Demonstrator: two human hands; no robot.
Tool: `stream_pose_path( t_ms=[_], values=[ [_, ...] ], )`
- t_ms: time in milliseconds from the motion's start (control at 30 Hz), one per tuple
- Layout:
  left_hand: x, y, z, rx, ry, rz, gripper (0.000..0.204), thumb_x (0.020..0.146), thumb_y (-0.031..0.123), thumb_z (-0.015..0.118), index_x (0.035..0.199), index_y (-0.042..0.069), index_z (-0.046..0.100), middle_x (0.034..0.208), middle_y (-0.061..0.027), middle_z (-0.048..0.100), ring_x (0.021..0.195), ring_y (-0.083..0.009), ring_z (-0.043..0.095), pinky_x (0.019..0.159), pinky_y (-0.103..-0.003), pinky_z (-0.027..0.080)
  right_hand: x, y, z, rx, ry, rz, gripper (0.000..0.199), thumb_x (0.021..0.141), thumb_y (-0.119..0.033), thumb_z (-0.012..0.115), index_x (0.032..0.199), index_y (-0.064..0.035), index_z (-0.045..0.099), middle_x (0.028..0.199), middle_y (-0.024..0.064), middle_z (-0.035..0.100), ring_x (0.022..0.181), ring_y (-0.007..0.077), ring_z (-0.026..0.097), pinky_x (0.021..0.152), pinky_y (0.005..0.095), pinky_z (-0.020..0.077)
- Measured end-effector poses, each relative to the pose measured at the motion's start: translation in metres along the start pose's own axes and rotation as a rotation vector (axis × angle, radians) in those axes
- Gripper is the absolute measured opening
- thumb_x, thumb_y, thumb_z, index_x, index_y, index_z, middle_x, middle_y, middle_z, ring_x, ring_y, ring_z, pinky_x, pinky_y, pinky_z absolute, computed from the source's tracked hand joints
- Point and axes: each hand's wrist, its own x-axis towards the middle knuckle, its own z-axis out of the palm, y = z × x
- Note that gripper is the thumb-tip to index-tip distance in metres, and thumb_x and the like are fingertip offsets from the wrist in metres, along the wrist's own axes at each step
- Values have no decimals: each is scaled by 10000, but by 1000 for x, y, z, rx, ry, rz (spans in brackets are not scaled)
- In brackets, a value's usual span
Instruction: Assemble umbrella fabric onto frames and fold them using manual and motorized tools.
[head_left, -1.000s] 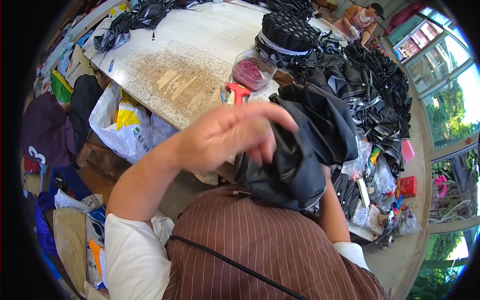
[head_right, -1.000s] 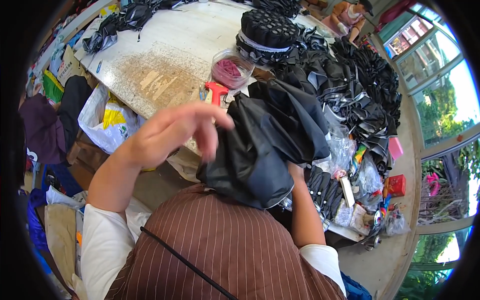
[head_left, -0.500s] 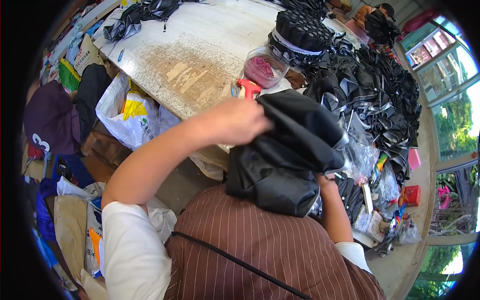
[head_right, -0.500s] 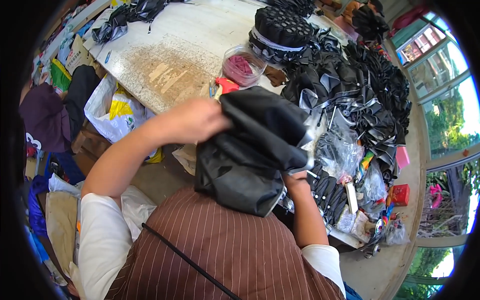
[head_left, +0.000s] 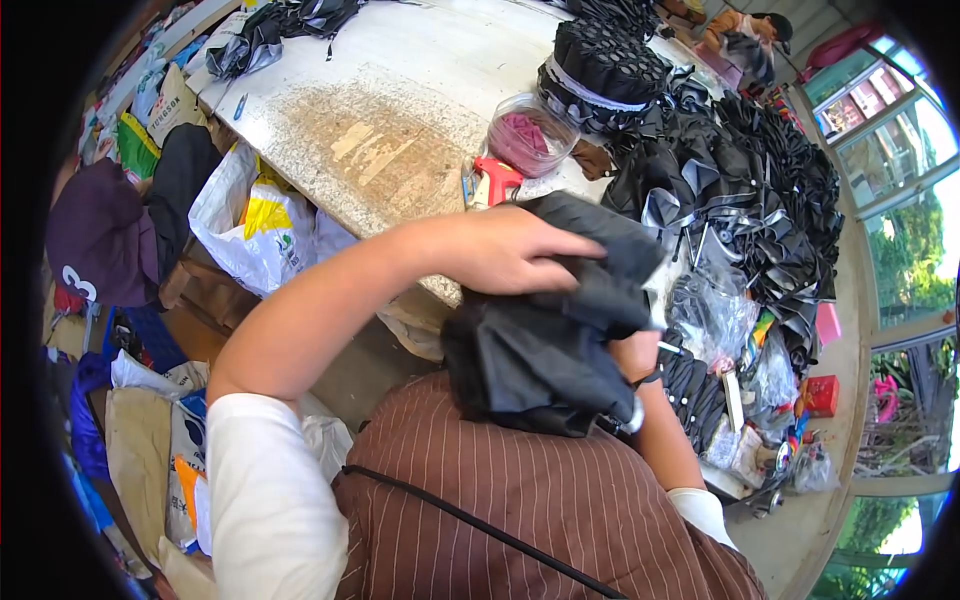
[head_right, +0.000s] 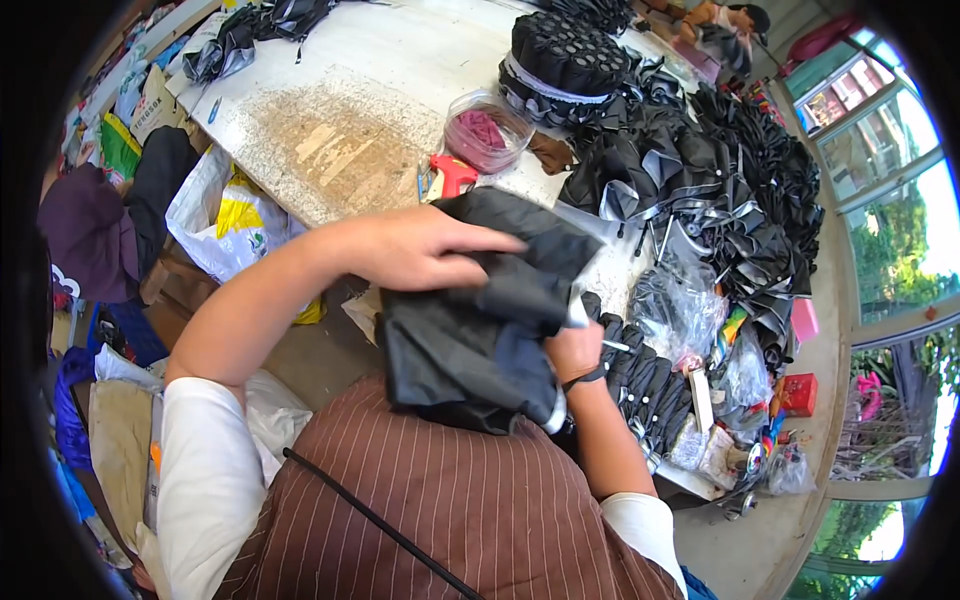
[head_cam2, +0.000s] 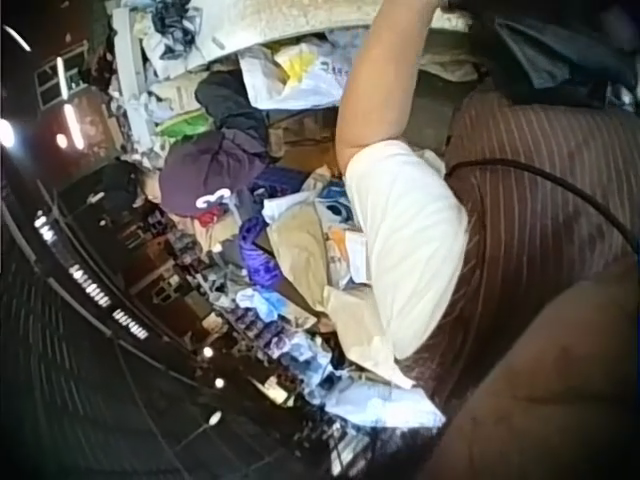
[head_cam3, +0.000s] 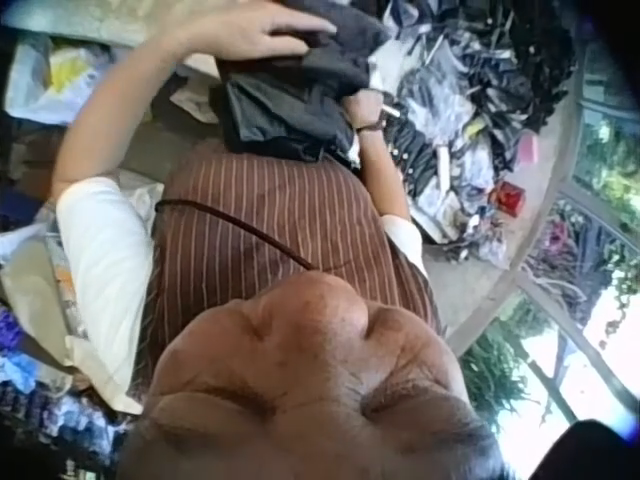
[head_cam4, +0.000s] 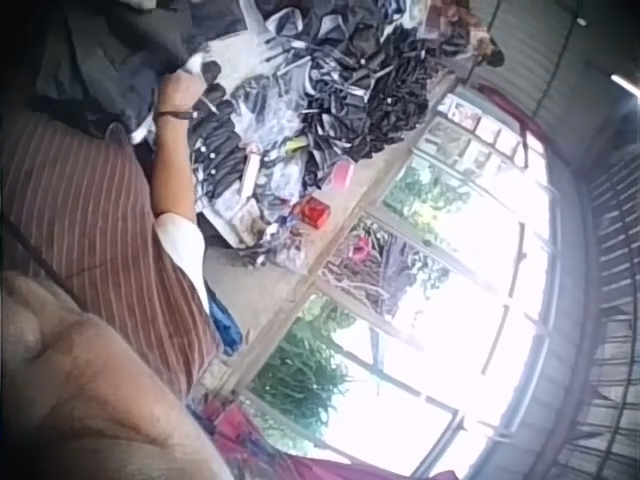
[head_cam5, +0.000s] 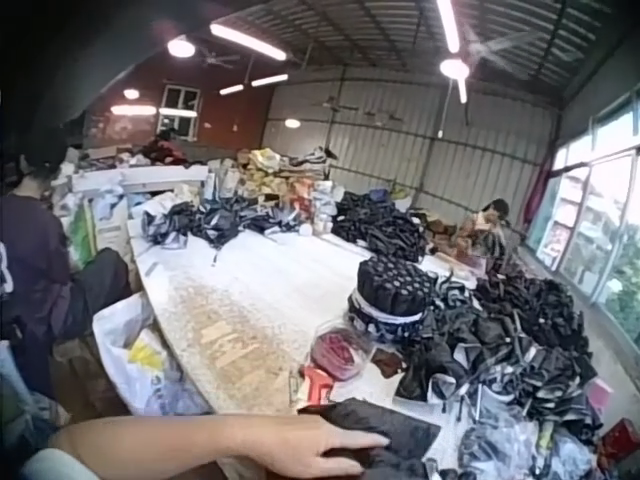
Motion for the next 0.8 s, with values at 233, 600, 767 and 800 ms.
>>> stream_pose_path(
  t_ms=[233,600,767,800],
  values=[
    [17,39,-25,-1005,559,774,617,877,231,591,1432,149,335,1158,-162,616,1061,-265,610,933,-345,492,57,-57,-55,1704,-85,1594,370,874,-234,547,1184,-37,592,1039,122,675,905,271,656,779,380,508],
    [27,27,-19,-872,658,592,445,996,351,380,1227,11,550,1169,-126,619,1079,-235,598,978,-355,432,26,-107,-68,1985,-100,1026,349,891,-214,529,1192,-45,587,1183,145,600,1048,245,586,858,367,471],
    [-17,-9,-60,-900,339,162,465,990,401,385,1184,24,576,1184,-141,595,1097,-220,560,995,-338,404,35,-111,-73,2097,-91,721,339,900,-204,520,1195,-50,584,1255,156,563,1120,233,551,897,360,453],
    [-20,-19,-47,-872,183,-72,456,982,415,411,1096,34,633,1083,-125,650,998,-209,603,941,-296,437,38,-115,-72,2117,-89,659,337,902,-202,518,1196,-51,583,1269,158,556,1134,230,544,905,359,449]
  ],
)
